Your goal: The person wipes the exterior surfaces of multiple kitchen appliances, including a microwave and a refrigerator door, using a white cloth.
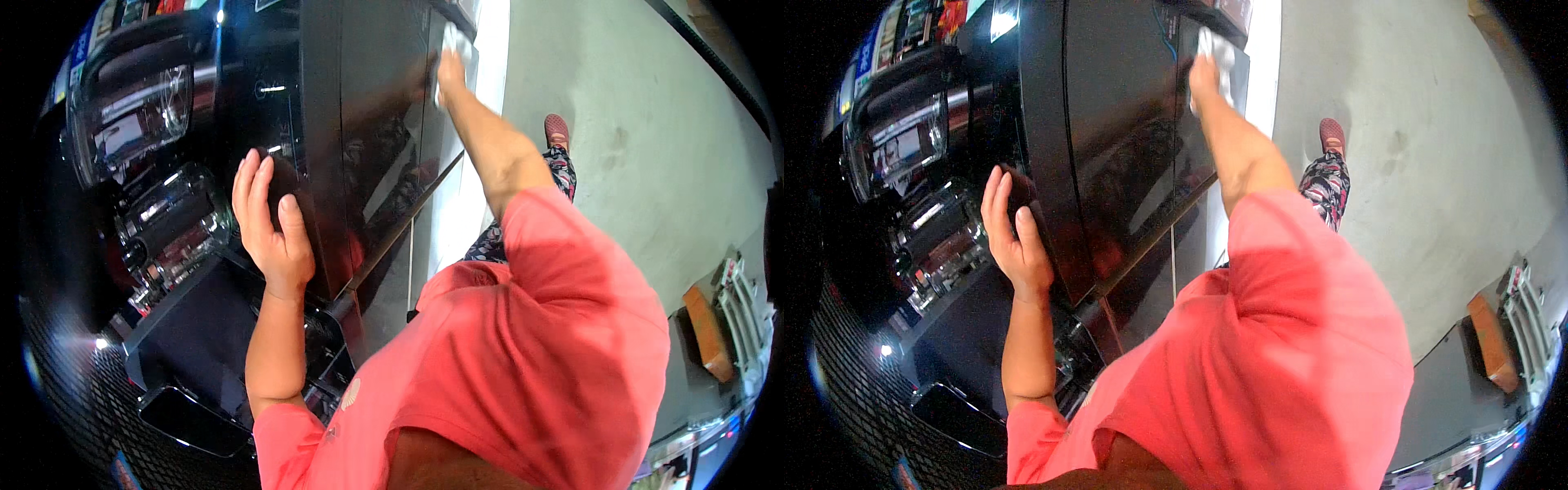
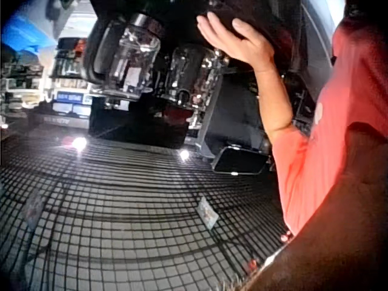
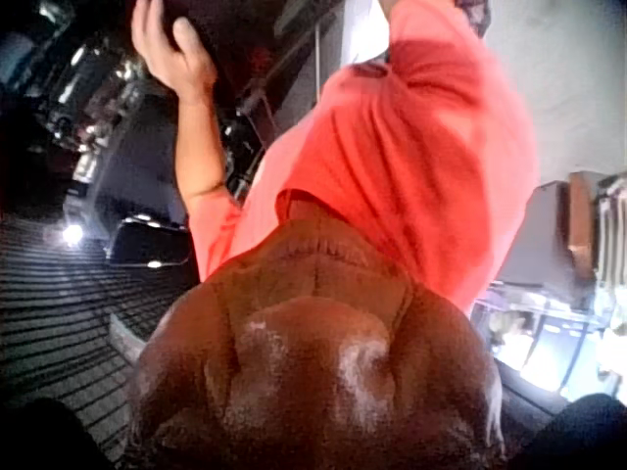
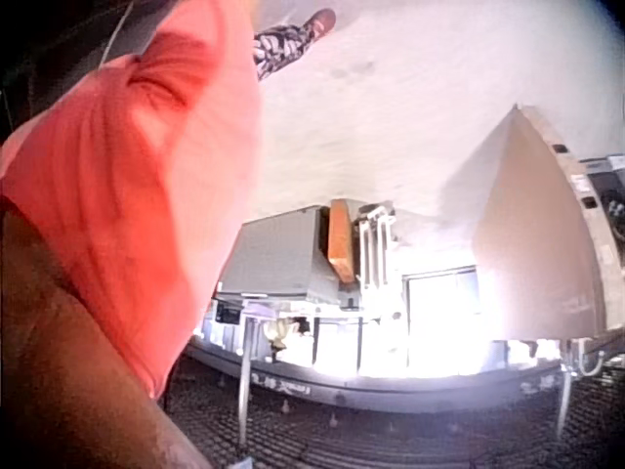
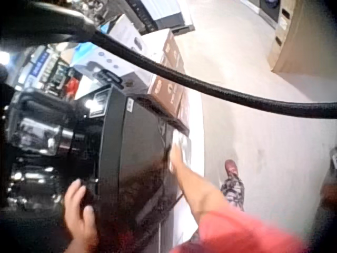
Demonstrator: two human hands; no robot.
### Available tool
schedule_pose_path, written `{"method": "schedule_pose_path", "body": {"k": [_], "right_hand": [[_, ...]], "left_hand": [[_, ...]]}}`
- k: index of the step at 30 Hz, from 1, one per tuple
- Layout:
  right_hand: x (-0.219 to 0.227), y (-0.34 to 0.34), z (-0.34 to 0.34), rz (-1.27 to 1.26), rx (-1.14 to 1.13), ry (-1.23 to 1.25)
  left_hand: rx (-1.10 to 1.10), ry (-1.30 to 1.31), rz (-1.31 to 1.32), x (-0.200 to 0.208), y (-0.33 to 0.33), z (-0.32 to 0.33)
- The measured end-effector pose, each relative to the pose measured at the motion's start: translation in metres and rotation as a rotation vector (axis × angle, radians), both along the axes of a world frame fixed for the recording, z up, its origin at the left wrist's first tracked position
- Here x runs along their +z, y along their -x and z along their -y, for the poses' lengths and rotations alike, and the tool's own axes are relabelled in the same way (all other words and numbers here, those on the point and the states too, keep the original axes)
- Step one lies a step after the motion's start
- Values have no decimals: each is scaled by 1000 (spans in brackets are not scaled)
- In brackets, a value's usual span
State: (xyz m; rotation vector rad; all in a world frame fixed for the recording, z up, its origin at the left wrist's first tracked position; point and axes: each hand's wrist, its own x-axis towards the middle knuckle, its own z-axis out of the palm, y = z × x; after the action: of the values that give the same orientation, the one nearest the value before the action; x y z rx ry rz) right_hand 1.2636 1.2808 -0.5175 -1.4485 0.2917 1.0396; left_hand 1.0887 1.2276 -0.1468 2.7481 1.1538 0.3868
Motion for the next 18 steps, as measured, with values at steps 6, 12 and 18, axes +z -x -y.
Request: {"method": "schedule_pose_path", "body": {"k": [6, 12, 18], "right_hand": [[91, 17, 33, 402, 191, -265], [178, 35, 125, -628, 129, -695], [290, -70, 112, -447, 335, -904]], "left_hand": [[-8, -24, 16, 0, 0, 3], [0, -26, 59, 5, -3, 2], [89, -19, 63, 13, -10, 5]]}}
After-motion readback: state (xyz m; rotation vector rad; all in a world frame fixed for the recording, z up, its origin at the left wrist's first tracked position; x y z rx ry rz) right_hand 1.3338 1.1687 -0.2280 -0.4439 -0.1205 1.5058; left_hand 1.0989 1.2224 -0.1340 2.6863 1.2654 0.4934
